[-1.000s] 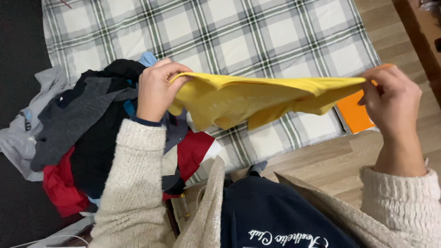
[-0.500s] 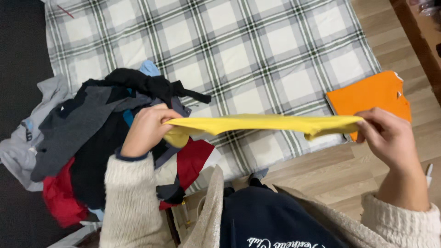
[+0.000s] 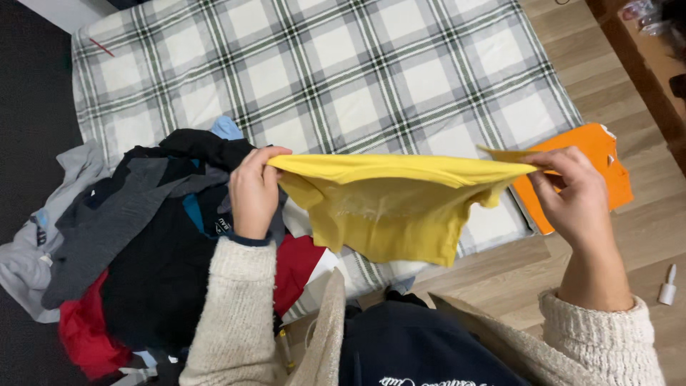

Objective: The person picks up several shirts one by one from a pile on the bed, spreads each one out on the bed surface, and folds them into flat rectangles before stacking them together.

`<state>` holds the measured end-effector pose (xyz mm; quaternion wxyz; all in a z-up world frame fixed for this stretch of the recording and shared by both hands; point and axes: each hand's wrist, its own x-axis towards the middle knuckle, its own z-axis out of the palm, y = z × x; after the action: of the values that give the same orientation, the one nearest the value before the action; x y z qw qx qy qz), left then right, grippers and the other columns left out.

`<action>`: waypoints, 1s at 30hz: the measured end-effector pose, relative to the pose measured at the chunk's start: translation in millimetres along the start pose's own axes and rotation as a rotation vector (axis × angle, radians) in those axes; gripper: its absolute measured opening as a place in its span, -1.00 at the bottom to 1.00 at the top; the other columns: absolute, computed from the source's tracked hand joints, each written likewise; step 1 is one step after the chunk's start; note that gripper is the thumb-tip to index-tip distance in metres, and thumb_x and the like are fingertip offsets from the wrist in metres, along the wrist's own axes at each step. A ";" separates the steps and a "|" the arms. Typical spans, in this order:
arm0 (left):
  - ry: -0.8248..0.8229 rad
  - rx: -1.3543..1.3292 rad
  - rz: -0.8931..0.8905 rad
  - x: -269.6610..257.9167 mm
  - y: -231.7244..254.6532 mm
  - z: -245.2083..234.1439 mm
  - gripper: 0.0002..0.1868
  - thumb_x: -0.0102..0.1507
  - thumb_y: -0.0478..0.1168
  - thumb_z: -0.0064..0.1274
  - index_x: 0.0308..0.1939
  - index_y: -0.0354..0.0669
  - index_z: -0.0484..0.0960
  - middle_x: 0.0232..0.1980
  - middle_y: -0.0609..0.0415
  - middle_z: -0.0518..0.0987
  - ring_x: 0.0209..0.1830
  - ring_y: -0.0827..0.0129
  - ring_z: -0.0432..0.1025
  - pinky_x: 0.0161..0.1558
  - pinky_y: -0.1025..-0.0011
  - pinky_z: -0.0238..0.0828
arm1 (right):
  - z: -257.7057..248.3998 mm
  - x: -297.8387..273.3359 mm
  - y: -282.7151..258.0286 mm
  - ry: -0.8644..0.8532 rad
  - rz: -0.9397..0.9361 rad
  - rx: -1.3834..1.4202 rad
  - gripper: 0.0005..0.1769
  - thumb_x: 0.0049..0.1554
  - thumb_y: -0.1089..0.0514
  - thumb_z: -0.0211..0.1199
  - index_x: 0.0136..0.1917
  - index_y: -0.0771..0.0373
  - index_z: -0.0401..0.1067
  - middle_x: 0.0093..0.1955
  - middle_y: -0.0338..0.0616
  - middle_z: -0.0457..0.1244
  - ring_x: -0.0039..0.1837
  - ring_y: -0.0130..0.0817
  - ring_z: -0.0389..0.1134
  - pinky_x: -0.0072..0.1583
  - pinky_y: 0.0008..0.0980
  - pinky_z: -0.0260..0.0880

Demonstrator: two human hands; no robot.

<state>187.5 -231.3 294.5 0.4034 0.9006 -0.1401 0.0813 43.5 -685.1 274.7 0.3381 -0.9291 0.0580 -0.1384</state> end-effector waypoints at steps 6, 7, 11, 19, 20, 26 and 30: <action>-0.003 0.026 -0.053 -11.5 -7.8 14.9 -0.61 0.28 -0.42 -0.18 0.00 -0.06 0.72 -0.05 0.06 0.64 -0.08 0.17 0.53 -0.06 0.23 0.43 | -2.8 -1.4 22.6 -0.019 0.073 0.066 -0.82 0.31 0.39 0.30 0.19 0.34 0.55 0.01 -0.08 0.28 0.05 -0.33 0.31 0.12 -0.42 0.41; 0.000 0.026 -0.051 -2.0 -18.6 23.8 -0.61 0.28 -0.42 -0.18 0.00 -0.06 0.72 -0.05 0.06 0.64 -0.08 0.17 0.53 -0.06 0.23 0.43 | 0.9 9.6 34.0 -0.018 0.070 0.066 -0.82 0.31 0.39 0.30 0.19 0.34 0.55 0.01 -0.08 0.28 0.05 -0.33 0.31 0.12 -0.42 0.41; 0.054 0.123 0.039 51.5 -93.1 83.7 -0.74 0.32 -0.27 -0.08 -0.05 -0.05 0.72 -0.01 0.06 0.66 -0.01 0.09 0.53 0.04 0.19 0.36 | 41.9 75.9 114.0 -0.047 0.048 -0.163 -0.83 0.32 0.18 0.21 0.11 0.21 0.57 0.06 -0.05 0.36 0.13 -0.12 0.35 0.13 -0.19 0.31; 0.353 -0.005 0.216 190.9 -68.0 111.1 -0.77 0.34 -0.42 -0.07 -0.07 -0.20 0.71 0.07 -0.04 0.64 0.07 0.08 0.55 0.15 0.16 0.47 | 40.3 215.6 140.9 0.379 -0.145 -0.152 -0.75 0.35 0.43 0.33 -0.12 0.29 0.32 -0.10 -0.03 0.16 -0.05 -0.08 0.21 -0.06 -0.06 0.20; 0.367 -0.086 0.272 197.3 -54.5 102.0 -0.76 0.33 -0.46 -0.09 -0.05 -0.27 0.69 0.11 -0.08 0.61 0.13 0.07 0.52 0.21 0.17 0.44 | 26.4 218.9 122.4 0.434 -0.309 -0.107 -0.87 0.32 0.53 0.27 -0.01 0.40 0.42 -0.02 0.07 0.20 0.00 -0.04 0.25 0.01 -0.11 0.27; 0.352 -0.201 0.431 176.3 4.0 69.3 -0.70 0.31 -0.55 -0.15 -0.06 -0.25 0.66 0.17 -0.12 0.51 0.24 0.02 0.43 0.29 0.13 0.38 | -18.5 190.7 71.9 0.479 -0.485 -0.067 -0.85 0.37 0.67 0.19 0.11 0.57 0.46 0.07 0.18 0.17 0.08 0.00 0.22 0.06 -0.12 0.22; 0.295 -0.133 0.389 124.4 -22.3 95.3 -0.77 0.41 -0.48 -0.09 0.01 -0.22 0.66 0.22 -0.13 0.51 0.31 -0.04 0.39 0.38 0.01 0.32 | 0.8 137.0 111.1 0.387 -0.436 -0.133 -0.76 0.24 0.63 0.10 0.16 0.60 0.42 0.07 0.27 0.17 0.13 0.18 0.24 0.09 0.01 0.26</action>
<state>315.6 -311.8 248.1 0.4544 0.8066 -0.2554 0.2785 173.0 -797.1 232.4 0.2213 -0.8961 -0.0705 -0.3781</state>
